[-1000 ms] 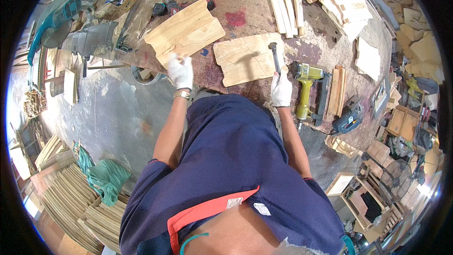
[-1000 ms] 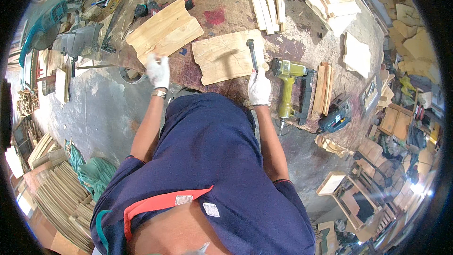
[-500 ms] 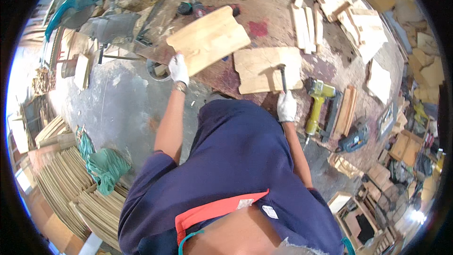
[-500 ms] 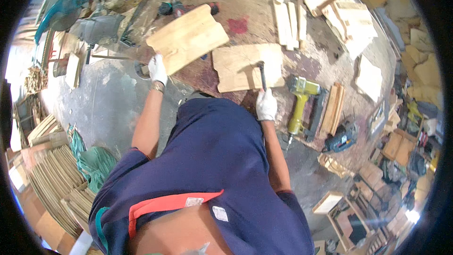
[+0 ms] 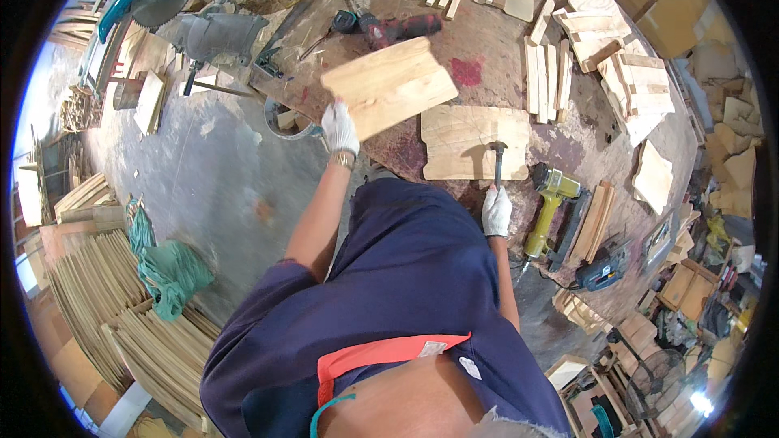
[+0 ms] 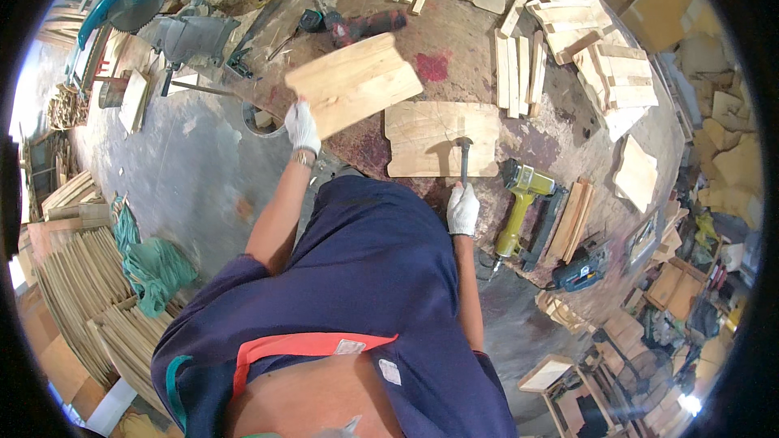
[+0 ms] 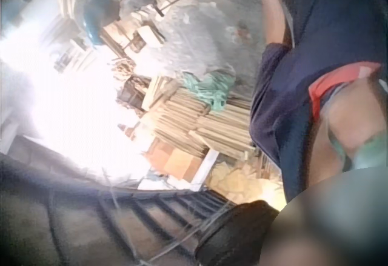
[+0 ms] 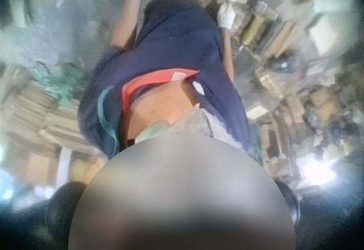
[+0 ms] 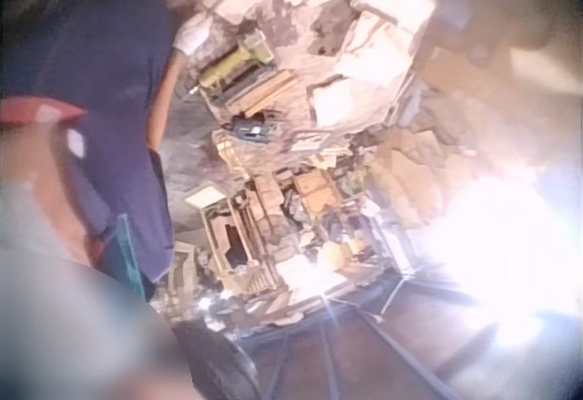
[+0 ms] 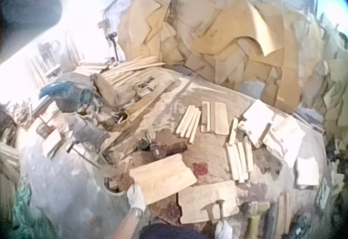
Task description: The person assembles a small wooden box by attaching thin wooden strips to a base piece. They use a nail gun to secure the pieces and a hammer to tap them into place. The person works methodically, attaching each strip one by one.
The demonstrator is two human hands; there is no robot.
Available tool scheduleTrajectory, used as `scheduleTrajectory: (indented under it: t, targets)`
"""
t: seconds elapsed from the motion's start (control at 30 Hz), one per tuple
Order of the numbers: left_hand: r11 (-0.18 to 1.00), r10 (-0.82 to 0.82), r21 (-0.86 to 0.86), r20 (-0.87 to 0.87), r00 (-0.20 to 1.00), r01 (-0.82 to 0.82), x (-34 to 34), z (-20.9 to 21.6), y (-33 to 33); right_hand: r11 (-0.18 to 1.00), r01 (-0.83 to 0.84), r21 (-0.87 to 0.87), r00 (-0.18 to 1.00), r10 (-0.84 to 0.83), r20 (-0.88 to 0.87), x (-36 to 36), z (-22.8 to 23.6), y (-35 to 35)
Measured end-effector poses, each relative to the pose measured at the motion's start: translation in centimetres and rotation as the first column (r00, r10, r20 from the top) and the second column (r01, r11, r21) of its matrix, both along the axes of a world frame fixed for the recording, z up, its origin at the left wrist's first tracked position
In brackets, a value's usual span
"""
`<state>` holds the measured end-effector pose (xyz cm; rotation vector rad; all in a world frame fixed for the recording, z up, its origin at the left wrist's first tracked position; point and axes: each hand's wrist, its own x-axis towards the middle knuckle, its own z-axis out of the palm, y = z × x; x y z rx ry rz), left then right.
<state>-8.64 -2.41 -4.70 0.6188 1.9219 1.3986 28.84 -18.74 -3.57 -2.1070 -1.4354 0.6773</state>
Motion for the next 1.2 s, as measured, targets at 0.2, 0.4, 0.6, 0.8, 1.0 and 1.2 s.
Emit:
scheduleTrajectory:
  t: [0.2,0.4,0.6,0.8,1.0,1.2]
  targets:
    - [0.968,-0.244,-0.103,-0.178,0.953,0.229,2.7,1.0,6.5,0.992,0.029,-0.122,0.999,-0.033,-0.034,-0.5,2.4,0.8]
    - [0.94,-0.306,-0.322,-0.639,0.706,0.116,1.0,1.1,3.0,0.97,-0.236,0.067,0.969,0.239,-0.056,-3.1,4.8,4.0]
    - [0.823,-0.565,-0.507,-0.779,0.273,0.257,0.1,-1.7,-0.7,0.846,-0.515,0.138,0.841,0.53,-0.109,-11.5,7.4,12.3]
    - [0.886,-0.456,-0.38,-0.814,0.359,0.265,0.4,-2.3,-0.6,0.644,-0.666,0.375,0.723,0.681,0.114,-18.6,8.0,18.3]
    - [0.87,-0.484,-0.412,-0.819,0.308,0.273,0.2,-1.6,-0.9,0.785,-0.614,0.088,0.781,0.586,0.216,-18.4,4.7,20.7]
    - [0.876,-0.476,-0.405,-0.811,0.339,0.261,0.3,-1.8,-0.3,0.8,-0.588,-0.119,0.767,0.598,0.231,-18.1,2.6,18.3]
